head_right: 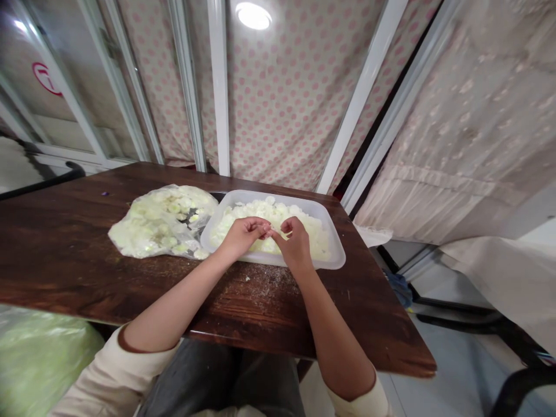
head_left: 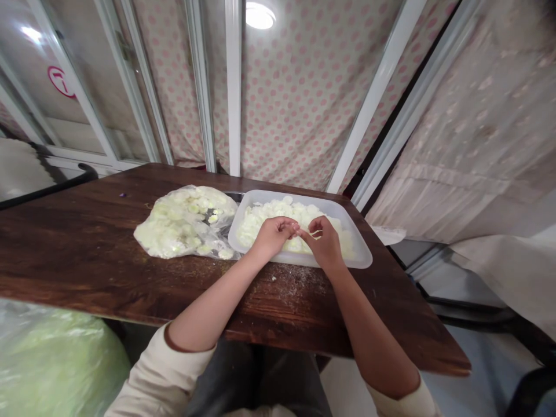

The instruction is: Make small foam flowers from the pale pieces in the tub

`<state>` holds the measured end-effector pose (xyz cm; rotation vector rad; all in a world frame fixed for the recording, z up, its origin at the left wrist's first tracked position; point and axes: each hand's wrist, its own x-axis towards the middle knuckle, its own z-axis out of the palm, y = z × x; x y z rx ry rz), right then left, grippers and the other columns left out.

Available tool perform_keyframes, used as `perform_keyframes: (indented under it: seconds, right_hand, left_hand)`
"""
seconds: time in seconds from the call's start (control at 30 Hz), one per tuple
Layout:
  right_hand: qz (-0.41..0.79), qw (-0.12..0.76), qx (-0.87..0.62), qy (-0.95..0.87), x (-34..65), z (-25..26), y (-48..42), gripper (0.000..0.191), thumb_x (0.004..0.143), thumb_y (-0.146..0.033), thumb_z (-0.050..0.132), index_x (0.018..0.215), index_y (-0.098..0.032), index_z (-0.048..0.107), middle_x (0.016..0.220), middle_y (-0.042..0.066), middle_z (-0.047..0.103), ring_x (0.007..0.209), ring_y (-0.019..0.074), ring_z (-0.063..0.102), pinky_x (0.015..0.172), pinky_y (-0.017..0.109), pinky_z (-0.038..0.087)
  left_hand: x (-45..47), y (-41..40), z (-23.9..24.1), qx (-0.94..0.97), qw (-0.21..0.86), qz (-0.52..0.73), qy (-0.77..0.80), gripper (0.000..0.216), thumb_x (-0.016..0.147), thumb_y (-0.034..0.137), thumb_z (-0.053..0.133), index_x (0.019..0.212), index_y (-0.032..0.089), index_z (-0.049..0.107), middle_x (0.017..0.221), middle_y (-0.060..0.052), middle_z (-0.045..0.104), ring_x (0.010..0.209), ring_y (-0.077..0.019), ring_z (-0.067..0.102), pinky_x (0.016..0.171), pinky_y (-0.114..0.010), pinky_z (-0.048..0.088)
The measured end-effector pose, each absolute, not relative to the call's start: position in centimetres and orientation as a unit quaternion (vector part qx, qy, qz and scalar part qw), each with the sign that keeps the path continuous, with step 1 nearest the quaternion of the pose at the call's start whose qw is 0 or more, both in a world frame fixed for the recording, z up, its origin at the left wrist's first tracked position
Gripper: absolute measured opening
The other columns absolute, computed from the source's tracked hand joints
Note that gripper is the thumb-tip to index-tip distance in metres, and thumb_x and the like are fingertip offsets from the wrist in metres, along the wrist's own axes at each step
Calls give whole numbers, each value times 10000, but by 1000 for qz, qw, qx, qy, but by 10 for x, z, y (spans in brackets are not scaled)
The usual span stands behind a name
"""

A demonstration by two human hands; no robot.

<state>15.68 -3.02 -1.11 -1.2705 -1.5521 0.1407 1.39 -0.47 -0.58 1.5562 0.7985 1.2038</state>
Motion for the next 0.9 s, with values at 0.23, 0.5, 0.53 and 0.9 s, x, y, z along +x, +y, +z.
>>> perform_keyframes:
  seconds: [0.23, 0.5, 0.53, 0.9]
  right_hand:
    - [-10, 526, -447, -724, 158, -15, -28, 45, 780, -240, 568, 796, -223, 607, 872, 50, 579, 864, 190, 538, 754, 358, 445]
    - [2, 531, -453, -716, 155, -9, -35, 209, 731, -196, 602, 585, -190, 453, 642, -12, 467, 632, 134, 466, 592, 277, 377]
    - [5, 534, -457, -711, 155, -9, -35, 235, 726, -187, 597, 568, -190, 423, 624, -20, 443, 609, 126, 448, 573, 269, 363]
    - [-18, 509, -491, -707, 156, -16, -30, 192, 728, -256, 599, 916, -221, 581, 933, 58, 538, 901, 209, 507, 746, 364, 429]
  left_hand:
    - [15, -3, -7, 626, 510, 501, 311, 209, 717, 244, 598, 875, 108, 619, 738, -46, 661, 668, -116, 593, 678, -262, 461]
    - [14, -9, -4, 670, 446, 481, 348, 288, 764, 387, 524, 796, 126, 642, 690, -27, 626, 629, -114, 562, 619, -244, 431]
    - [14, -10, -4, 676, 441, 475, 352, 292, 756, 399, 533, 785, 129, 640, 676, -23, 619, 618, -111, 555, 606, -239, 424]
    - [14, -4, -10, 704, 453, 442, 321, 262, 783, 343, 518, 880, 123, 620, 708, -35, 622, 618, -112, 557, 637, -259, 451]
